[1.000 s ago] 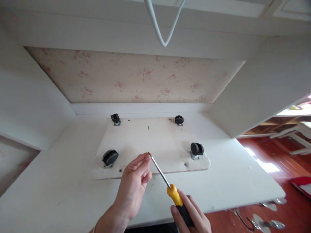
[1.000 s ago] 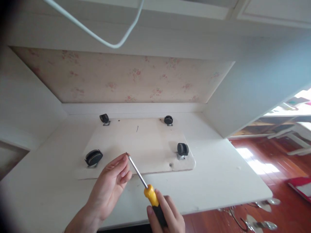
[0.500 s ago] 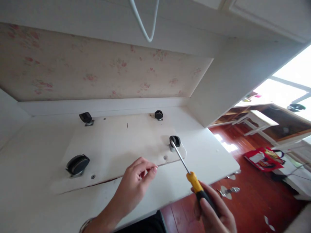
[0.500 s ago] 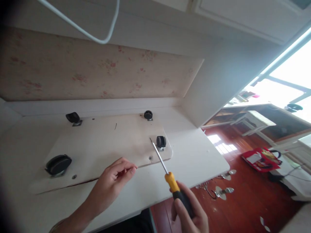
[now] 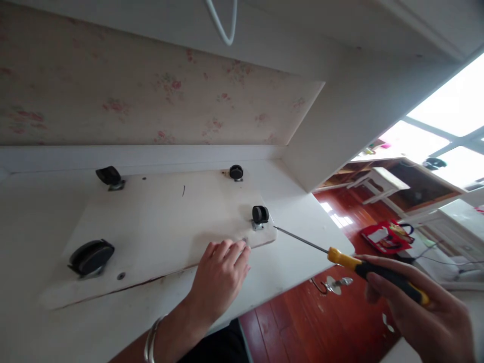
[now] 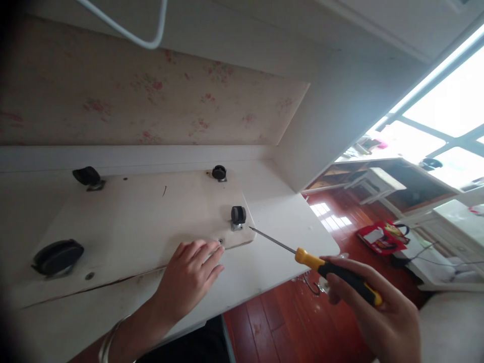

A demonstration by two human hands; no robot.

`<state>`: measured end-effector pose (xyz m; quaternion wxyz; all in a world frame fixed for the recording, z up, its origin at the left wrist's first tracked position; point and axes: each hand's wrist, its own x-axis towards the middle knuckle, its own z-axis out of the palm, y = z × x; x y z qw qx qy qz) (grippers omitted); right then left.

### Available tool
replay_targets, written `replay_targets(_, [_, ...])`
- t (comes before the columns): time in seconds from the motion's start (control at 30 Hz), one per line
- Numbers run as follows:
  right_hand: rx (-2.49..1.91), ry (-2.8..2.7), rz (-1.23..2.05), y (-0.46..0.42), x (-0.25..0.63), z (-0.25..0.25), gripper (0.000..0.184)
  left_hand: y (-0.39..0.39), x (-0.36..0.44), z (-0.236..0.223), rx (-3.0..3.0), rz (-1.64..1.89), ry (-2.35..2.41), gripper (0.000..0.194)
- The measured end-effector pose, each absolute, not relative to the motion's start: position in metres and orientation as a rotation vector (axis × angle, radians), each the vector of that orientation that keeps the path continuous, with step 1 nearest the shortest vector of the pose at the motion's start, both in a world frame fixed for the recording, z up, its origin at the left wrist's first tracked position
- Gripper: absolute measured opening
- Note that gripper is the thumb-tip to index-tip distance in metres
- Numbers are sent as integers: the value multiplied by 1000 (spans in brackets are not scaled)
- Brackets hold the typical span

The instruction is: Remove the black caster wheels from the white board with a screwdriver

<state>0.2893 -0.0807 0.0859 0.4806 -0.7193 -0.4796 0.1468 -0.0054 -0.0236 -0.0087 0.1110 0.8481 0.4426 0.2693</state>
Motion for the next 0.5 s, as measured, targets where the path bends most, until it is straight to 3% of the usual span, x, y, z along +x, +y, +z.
replay_targets(0.13, [-1849, -1225, 375, -61, 287, 106, 40, -15, 8, -10, 2638, 701, 1304, 42])
replay_targets(0.5, [-1871, -1504, 525, -21, 268, 131, 41, -1, 27, -19, 2826, 584, 1317, 41])
